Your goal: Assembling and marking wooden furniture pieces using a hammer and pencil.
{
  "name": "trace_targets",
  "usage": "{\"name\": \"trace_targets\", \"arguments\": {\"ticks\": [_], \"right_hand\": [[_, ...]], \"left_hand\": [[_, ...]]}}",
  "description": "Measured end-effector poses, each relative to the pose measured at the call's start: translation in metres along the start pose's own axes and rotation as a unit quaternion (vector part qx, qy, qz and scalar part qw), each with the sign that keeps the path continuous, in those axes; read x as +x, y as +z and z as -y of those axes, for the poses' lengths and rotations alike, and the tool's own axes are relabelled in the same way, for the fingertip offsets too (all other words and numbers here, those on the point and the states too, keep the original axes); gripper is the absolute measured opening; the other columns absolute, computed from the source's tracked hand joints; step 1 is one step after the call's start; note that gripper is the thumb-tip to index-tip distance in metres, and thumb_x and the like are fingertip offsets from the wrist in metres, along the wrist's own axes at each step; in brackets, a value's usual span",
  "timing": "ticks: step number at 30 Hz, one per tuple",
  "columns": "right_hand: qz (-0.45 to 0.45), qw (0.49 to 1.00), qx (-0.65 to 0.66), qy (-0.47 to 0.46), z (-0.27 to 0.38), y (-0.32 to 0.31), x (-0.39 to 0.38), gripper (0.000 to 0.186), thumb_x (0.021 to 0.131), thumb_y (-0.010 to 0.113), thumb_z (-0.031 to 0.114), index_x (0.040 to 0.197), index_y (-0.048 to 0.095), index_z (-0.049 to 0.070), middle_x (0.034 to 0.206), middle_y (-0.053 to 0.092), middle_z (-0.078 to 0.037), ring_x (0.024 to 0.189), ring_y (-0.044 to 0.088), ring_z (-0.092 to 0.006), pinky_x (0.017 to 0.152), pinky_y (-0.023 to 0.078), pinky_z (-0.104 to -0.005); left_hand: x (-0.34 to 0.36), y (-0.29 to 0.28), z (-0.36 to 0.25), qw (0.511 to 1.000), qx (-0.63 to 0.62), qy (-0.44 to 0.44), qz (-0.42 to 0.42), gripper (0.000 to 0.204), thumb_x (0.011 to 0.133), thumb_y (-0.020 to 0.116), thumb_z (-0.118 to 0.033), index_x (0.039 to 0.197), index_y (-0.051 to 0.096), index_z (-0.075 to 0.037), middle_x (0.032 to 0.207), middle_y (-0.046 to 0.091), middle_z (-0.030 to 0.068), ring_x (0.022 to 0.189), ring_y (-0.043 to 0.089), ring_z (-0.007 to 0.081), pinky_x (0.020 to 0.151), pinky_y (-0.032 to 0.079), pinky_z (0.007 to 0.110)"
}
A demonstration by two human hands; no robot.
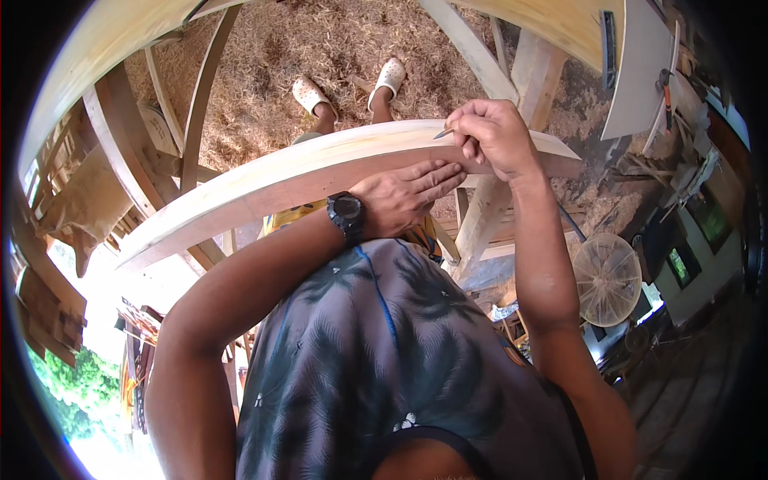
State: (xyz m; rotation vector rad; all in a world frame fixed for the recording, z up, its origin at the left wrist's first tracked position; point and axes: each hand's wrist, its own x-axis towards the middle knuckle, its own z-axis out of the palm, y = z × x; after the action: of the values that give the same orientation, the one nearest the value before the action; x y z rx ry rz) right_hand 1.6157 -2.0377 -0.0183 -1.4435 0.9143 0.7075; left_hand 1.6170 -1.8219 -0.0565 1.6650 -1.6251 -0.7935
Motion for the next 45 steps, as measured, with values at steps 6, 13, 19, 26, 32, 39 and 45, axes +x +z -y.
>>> {"name": "trace_targets", "arguments": {"ticks": [6, 13, 19, 26, 32, 39, 45], "right_hand": [[0.031, 0.999, -0.019, -0.001, -0.0044, -0.0004, -0.0027, 0.013, 0.086, 0.058, 0.005, 0.089, 0.067, -0.004, 0.067, 0.065, -0.005, 0.048, 0.055, -0.0048, 0.038, 0.039, -0.0183], [0.041, 0.999, -0.010, 0.012, -0.0020, -0.0009, -0.0023, 0.013, 0.087, 0.058, 0.005, 0.089, 0.066, -0.005, 0.068, 0.065, -0.006, 0.047, 0.055, -0.0057, 0.038, 0.038, -0.0187], [0.046, 0.999, -0.021, 0.002, -0.0047, -0.0013, -0.0002, 0.012, 0.087, 0.059, 0.004, 0.089, 0.067, -0.004, 0.068, 0.065, -0.006, 0.047, 0.054, -0.0060, 0.038, 0.038, -0.0189], [0.048, 0.998, -0.026, 0.007, -0.0029, -0.0006, -0.0009, 0.012, 0.086, 0.059, 0.005, 0.088, 0.067, -0.004, 0.066, 0.064, -0.006, 0.047, 0.055, -0.0056, 0.038, 0.038, -0.0191], [0.050, 0.998, -0.032, -0.002, -0.0047, -0.0015, 0.0003, 0.012, 0.086, 0.059, 0.005, 0.089, 0.067, -0.004, 0.065, 0.064, -0.005, 0.047, 0.055, -0.0055, 0.038, 0.038, -0.0195], [0.052, 0.998, -0.028, 0.000, -0.0049, -0.0012, 0.0006, 0.011, 0.086, 0.061, 0.006, 0.087, 0.067, -0.003, 0.066, 0.065, -0.006, 0.048, 0.056, -0.0055, 0.038, 0.038, -0.0193], [0.057, 0.997, -0.046, -0.011, -0.0056, -0.0036, 0.0027, 0.011, 0.087, 0.061, 0.005, 0.088, 0.067, -0.004, 0.066, 0.065, -0.006, 0.048, 0.056, -0.0056, 0.038, 0.038, -0.0191]], "left_hand": [[0.0029, 0.0046, 0.0031, 1.000, 0.001, 0.008, 0.006, 0.072, 0.088, 0.052, -0.020, 0.152, 0.026, 0.001, 0.160, 0.025, 0.0143, 0.150, 0.021, 0.0252, 0.124, 0.019, 0.037], [0.0031, 0.0074, 0.0019, 1.000, -0.011, 0.005, -0.008, 0.068, 0.088, 0.053, -0.015, 0.149, 0.031, 0.004, 0.159, 0.028, 0.0143, 0.149, 0.024, 0.0245, 0.124, 0.021, 0.039], [0.0017, 0.0054, 0.0018, 1.000, 0.000, -0.001, 0.023, 0.070, 0.092, 0.046, -0.020, 0.155, 0.020, -0.002, 0.159, 0.027, 0.0149, 0.150, 0.021, 0.0262, 0.122, 0.022, 0.034], [0.0029, 0.0042, 0.0022, 0.998, 0.044, 0.002, 0.037, 0.075, 0.090, 0.048, -0.023, 0.155, 0.018, -0.003, 0.159, 0.026, 0.0145, 0.150, 0.020, 0.0264, 0.122, 0.024, 0.033], [0.0030, 0.0010, 0.0010, 0.997, -0.073, -0.019, 0.023, 0.061, 0.091, 0.051, -0.011, 0.148, 0.033, 0.004, 0.159, 0.028, 0.0143, 0.148, 0.026, 0.0255, 0.123, 0.022, 0.039], [0.0016, 0.0078, 0.0026, 0.998, -0.004, -0.017, 0.053, 0.075, 0.088, 0.047, -0.019, 0.156, 0.017, -0.005, 0.161, 0.024, 0.0131, 0.150, 0.022, 0.0255, 0.115, 0.036, 0.030], [0.0049, 0.0001, 0.0012, 0.997, -0.066, -0.025, 0.043, 0.065, 0.092, 0.051, -0.014, 0.151, 0.028, 0.000, 0.160, 0.026, 0.0129, 0.149, 0.022, 0.0252, 0.123, 0.022, 0.037]]}}
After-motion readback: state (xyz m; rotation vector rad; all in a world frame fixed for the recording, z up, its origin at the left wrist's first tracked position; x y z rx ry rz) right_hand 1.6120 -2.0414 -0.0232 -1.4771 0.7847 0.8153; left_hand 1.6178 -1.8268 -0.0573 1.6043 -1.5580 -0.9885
